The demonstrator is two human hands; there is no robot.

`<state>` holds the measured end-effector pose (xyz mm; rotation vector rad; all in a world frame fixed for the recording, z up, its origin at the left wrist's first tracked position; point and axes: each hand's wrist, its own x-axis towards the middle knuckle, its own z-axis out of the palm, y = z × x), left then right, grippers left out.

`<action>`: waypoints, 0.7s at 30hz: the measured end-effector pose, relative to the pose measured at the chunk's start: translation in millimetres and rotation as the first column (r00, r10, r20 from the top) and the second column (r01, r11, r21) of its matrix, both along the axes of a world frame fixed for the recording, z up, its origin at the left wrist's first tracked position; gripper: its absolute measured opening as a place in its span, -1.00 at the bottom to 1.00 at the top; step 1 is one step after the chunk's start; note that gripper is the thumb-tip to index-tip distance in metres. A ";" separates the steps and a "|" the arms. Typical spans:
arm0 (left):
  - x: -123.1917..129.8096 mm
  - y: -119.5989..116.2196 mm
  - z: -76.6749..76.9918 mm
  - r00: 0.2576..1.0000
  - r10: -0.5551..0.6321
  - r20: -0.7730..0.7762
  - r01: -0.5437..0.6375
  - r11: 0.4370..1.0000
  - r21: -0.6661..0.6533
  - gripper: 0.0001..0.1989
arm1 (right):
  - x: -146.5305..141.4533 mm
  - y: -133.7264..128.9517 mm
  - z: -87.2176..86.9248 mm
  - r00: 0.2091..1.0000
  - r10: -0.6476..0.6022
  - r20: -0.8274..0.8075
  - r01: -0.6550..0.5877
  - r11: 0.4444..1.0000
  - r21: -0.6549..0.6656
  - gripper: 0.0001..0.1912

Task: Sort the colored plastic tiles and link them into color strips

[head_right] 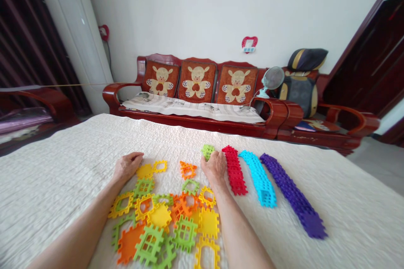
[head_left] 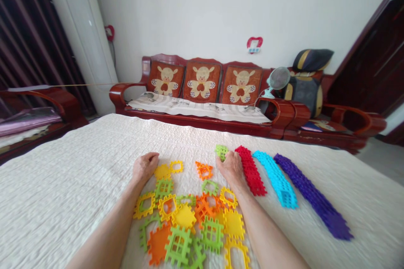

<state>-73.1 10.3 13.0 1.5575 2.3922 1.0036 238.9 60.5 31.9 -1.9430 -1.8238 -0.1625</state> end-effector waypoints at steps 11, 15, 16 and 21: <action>-1.1 0.7 -1.8 1.000 -0.013 -0.005 0.013 1.000 0.013 -0.67 | 3.2 4.1 -4.7 0.998 0.034 -0.046 -0.032 0.999 0.035 -0.57; -2.4 1.8 -4.1 1.000 -0.015 -0.005 0.015 1.000 0.017 -0.67 | 4.0 5.9 -6.4 0.998 0.042 -0.055 -0.039 0.998 0.059 -0.59; -2.2 1.6 -3.7 1.000 -0.015 -0.004 0.015 1.000 0.018 -0.67 | 4.1 6.8 -6.9 0.998 0.041 -0.051 -0.038 0.997 0.062 -0.59; 1.0 -1.5 1.5 1.000 -0.002 -0.011 0.002 1.000 0.014 -0.67 | 4.5 10.3 -8.3 0.999 0.031 -0.037 -0.028 0.997 0.071 -0.60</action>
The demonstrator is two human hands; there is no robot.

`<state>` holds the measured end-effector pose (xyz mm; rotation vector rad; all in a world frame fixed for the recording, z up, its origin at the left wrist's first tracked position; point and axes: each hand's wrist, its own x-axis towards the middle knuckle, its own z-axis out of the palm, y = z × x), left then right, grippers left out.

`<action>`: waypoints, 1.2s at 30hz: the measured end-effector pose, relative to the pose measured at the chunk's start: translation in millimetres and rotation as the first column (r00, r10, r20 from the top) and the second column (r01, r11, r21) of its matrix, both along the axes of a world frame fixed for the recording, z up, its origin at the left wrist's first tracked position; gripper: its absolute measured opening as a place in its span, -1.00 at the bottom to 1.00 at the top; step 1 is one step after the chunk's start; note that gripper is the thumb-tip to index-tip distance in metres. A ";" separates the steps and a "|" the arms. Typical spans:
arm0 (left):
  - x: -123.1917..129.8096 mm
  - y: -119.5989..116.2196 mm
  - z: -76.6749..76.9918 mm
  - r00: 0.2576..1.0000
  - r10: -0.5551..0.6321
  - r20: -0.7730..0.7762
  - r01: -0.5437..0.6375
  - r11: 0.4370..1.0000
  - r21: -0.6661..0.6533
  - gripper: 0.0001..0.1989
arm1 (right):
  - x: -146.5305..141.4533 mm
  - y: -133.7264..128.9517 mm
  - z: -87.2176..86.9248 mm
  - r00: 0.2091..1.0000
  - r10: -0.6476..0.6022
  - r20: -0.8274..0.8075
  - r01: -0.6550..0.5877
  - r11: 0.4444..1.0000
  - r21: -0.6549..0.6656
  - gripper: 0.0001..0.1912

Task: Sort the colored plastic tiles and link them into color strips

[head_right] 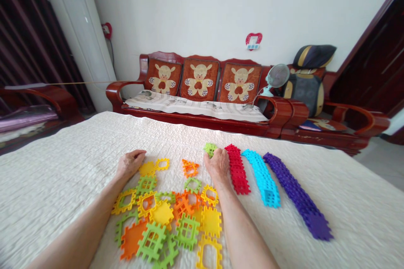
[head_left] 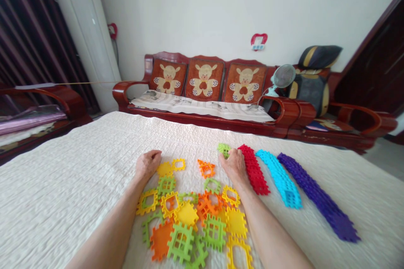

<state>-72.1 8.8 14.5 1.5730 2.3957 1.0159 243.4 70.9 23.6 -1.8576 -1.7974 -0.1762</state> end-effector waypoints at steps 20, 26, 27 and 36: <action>-0.4 2.1 -3.5 1.000 0.002 0.018 -0.002 1.000 0.012 -0.68 | -0.5 -20.1 29.7 0.973 0.230 0.008 -0.230 0.973 -0.003 -0.78; 0.6 1.4 -1.9 1.000 -0.011 0.014 0.011 1.000 0.026 -0.69 | -2.4 -55.5 59.8 0.780 0.599 -0.181 -0.590 0.609 -0.529 -0.67; 0.7 1.4 -1.6 1.000 -0.015 0.014 0.014 1.000 0.027 -0.69 | -3.5 -59.8 60.5 0.767 0.619 -0.168 -0.598 0.596 -0.536 -0.64; 0.9 1.3 0.6 1.000 -0.008 0.017 0.008 1.000 -0.008 -0.71 | -1.6 -60.4 62.1 0.724 0.668 -0.173 -0.626 0.531 -0.571 -0.71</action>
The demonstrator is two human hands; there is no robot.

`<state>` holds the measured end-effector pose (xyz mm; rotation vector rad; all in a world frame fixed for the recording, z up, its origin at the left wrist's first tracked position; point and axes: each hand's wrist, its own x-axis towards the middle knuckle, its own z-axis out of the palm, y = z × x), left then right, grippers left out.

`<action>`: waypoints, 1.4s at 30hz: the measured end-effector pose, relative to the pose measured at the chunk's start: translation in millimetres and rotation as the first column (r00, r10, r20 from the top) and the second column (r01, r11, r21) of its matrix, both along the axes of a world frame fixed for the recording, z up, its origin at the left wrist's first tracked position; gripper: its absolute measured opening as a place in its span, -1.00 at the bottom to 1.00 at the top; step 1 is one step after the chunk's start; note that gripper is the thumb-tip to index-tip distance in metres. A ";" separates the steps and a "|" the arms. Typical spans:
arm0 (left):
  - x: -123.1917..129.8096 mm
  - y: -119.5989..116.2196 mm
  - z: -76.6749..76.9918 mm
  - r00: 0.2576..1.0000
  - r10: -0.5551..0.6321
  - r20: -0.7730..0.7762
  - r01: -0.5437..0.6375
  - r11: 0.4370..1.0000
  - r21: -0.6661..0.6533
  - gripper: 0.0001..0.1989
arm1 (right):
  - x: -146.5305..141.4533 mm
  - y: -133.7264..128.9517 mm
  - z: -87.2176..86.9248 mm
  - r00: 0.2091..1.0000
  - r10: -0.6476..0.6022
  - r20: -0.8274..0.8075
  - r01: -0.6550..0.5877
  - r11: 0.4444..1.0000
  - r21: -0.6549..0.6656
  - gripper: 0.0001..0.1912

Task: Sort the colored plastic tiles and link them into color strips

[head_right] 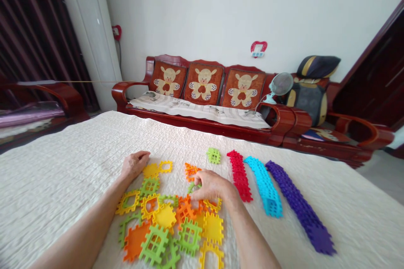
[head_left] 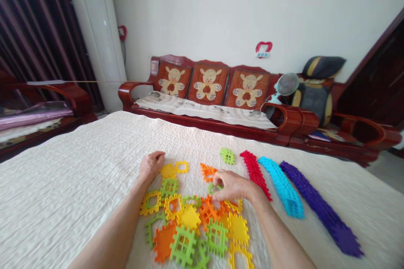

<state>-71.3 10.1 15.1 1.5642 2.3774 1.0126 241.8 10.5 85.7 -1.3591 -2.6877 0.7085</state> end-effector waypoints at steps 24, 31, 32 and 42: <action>-1.5 1.6 -3.4 1.000 -0.006 0.002 0.006 1.000 0.009 -0.68 | 20.9 69.9 -62.6 0.906 -0.305 -0.294 0.423 0.691 0.586 -0.49; 0.6 0.4 -1.1 1.000 0.014 0.015 -0.014 0.999 0.029 -0.69 | 22.1 68.2 -64.0 0.921 -0.219 -0.323 0.382 0.674 0.632 -0.47; 0.9 0.0 -0.2 1.000 0.017 0.024 -0.018 0.999 0.031 -0.69 | 20.6 67.4 -63.0 0.921 -0.200 -0.333 0.376 0.673 0.636 -0.48; -0.1 1.4 -1.9 0.994 0.021 0.106 -0.029 0.997 0.073 -0.70 | -29.3 9.2 -2.2 0.878 0.043 -0.477 -0.094 0.992 -0.083 -0.68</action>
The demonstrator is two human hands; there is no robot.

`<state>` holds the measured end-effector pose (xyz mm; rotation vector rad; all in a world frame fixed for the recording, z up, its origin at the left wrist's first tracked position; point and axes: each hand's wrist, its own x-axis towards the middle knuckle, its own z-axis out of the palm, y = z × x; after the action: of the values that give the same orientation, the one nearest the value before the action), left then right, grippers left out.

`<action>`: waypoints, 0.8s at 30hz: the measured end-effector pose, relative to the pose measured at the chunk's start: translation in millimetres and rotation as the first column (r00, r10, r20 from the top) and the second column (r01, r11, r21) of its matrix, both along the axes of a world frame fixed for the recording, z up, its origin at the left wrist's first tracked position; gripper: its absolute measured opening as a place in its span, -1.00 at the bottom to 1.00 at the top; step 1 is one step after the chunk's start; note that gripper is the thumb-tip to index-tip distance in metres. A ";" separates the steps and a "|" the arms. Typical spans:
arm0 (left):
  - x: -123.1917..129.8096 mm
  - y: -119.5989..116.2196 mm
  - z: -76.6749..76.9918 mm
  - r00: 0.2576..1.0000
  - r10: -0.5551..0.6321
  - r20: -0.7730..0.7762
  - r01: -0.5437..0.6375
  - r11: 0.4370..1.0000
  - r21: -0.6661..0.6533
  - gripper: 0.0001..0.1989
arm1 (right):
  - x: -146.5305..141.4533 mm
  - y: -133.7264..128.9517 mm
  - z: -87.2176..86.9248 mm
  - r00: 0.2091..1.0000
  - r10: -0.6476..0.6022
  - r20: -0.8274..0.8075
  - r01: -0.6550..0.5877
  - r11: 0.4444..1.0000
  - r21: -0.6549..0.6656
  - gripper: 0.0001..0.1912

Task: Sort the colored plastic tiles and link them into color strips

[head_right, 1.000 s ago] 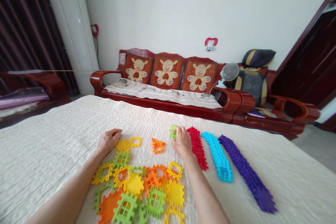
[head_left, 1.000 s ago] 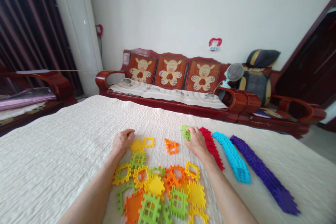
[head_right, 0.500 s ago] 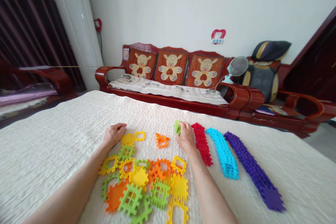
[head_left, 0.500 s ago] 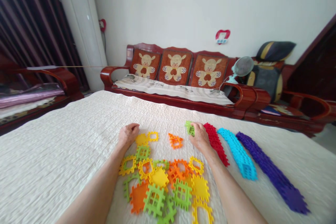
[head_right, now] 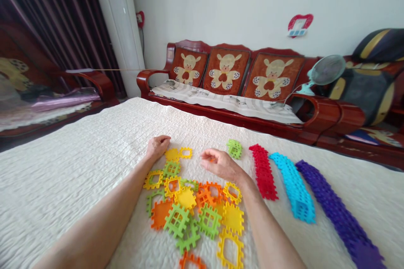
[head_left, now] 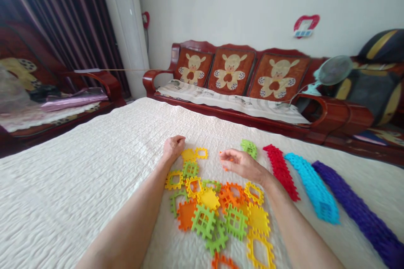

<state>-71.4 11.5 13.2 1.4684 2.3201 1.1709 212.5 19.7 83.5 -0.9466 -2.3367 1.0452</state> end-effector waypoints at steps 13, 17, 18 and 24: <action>-0.9 0.1 -0.8 0.998 -0.007 -0.067 0.006 1.000 -0.019 -0.69 | -6.3 -8.3 0.6 0.997 0.056 0.062 -0.049 0.994 -0.099 -0.74; -0.3 0.3 -0.5 0.997 0.001 -0.083 -0.003 1.000 -0.024 -0.70 | 30.5 18.9 5.5 0.937 -0.312 0.155 0.268 0.930 0.252 -0.70; -0.1 0.3 -0.4 0.996 -0.001 -0.085 -0.001 1.000 -0.026 -0.70 | 39.0 24.4 4.0 0.902 -0.370 0.224 0.296 0.906 0.304 -0.68; 0.3 -0.4 0.3 0.995 -0.001 -0.095 -0.004 0.999 -0.050 -0.70 | 57.3 33.9 -10.6 0.707 -0.429 0.562 0.353 0.903 0.244 -0.70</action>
<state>-71.1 11.1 13.5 1.5371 2.3943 1.0565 269.8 53.7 72.9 -1.8535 -2.4427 0.4475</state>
